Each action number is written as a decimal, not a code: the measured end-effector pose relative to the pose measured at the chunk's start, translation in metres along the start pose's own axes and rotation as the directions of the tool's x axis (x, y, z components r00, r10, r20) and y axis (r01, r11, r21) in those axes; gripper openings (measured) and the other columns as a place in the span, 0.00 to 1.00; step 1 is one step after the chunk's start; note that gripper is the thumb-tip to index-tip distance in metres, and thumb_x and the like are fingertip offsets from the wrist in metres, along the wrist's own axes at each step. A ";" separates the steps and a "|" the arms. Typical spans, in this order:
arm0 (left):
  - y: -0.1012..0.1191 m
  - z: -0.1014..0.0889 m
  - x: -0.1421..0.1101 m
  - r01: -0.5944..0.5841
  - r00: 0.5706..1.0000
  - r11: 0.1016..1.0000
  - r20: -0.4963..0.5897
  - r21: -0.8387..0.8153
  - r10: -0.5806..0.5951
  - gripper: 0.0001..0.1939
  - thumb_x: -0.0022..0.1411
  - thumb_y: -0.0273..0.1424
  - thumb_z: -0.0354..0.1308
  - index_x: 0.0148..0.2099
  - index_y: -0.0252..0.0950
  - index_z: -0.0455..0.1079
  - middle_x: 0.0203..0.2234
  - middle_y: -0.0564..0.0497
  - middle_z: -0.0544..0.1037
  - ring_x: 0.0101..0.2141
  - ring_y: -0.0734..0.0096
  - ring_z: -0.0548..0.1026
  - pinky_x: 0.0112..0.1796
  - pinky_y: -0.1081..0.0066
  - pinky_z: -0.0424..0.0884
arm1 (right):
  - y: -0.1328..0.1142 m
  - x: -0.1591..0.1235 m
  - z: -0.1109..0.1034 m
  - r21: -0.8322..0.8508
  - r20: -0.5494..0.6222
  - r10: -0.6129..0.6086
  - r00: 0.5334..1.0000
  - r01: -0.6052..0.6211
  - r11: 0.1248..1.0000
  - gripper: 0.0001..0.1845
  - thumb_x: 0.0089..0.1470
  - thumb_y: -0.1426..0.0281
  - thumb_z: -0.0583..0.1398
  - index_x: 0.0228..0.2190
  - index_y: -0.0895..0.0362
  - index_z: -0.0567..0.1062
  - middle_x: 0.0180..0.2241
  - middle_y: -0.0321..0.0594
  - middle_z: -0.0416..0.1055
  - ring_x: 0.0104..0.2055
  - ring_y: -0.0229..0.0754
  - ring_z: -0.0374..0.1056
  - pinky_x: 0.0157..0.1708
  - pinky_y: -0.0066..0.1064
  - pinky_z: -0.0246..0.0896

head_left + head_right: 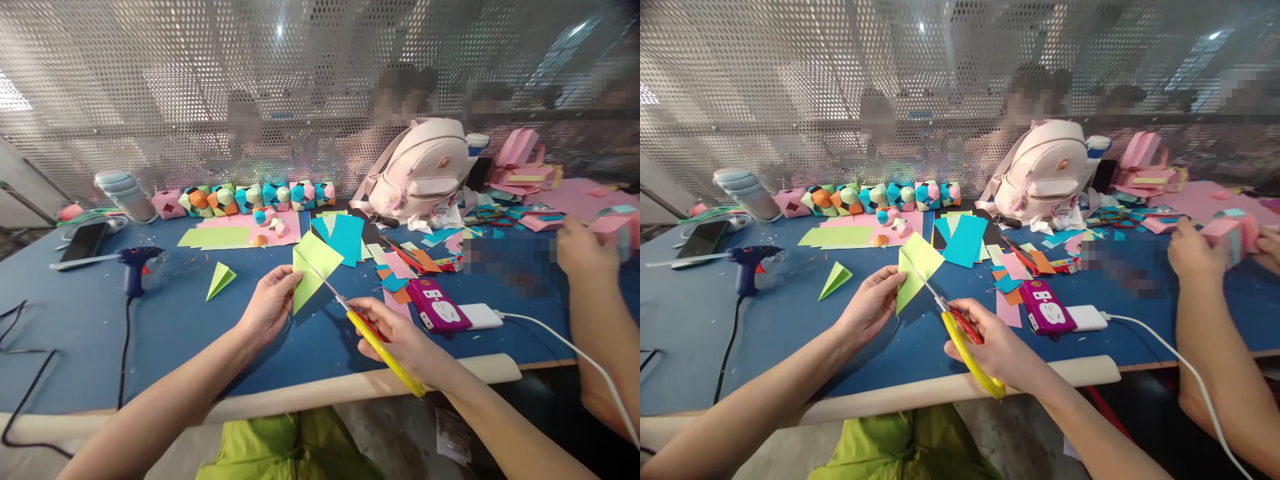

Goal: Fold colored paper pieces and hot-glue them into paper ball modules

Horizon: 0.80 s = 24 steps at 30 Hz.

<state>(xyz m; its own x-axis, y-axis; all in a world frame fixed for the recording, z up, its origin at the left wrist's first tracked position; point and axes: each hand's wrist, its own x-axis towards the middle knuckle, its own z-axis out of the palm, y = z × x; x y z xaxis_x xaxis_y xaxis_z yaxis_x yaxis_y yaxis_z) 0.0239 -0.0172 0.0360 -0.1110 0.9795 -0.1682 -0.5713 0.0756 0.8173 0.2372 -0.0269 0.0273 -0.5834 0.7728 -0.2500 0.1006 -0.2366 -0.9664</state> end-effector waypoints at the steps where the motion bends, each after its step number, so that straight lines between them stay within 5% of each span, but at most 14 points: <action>1: 0.000 0.000 0.000 0.000 1.000 1.000 0.002 0.003 0.000 0.06 0.51 0.23 0.64 0.31 0.31 0.69 0.25 0.51 0.78 0.25 0.76 0.76 0.28 0.78 0.74 | 0.001 0.001 0.000 0.018 -0.002 0.004 1.000 -0.004 1.000 0.28 0.44 0.60 0.68 0.45 0.50 0.66 0.30 0.31 0.59 0.29 0.31 0.54 0.33 0.24 0.61; 7: 0.001 -0.001 -0.001 0.006 1.000 1.000 0.001 0.022 -0.006 0.06 0.51 0.23 0.63 0.31 0.31 0.69 0.24 0.51 0.78 0.24 0.75 0.76 0.29 0.77 0.74 | 0.007 0.004 -0.005 0.103 0.010 0.005 1.000 -0.006 0.995 0.27 0.44 0.62 0.68 0.46 0.52 0.67 0.30 0.32 0.60 0.26 0.30 0.54 0.24 0.23 0.55; 24: 0.000 -0.001 0.000 0.028 1.000 0.999 -0.013 0.039 -0.028 0.04 0.52 0.23 0.62 0.31 0.32 0.69 0.23 0.51 0.77 0.24 0.75 0.76 0.28 0.77 0.74 | 0.009 0.005 -0.005 0.013 -0.060 0.001 0.998 0.000 1.000 0.29 0.40 0.60 0.70 0.44 0.54 0.70 0.29 0.31 0.62 0.28 0.32 0.59 0.28 0.25 0.62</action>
<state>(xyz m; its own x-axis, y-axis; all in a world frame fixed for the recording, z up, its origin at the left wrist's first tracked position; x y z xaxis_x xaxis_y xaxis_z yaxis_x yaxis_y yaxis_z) 0.0229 -0.0179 0.0356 -0.1055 0.9745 -0.1981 -0.5422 0.1107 0.8329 0.2396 -0.0224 0.0171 -0.5340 0.8065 -0.2536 0.0902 -0.2439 -0.9656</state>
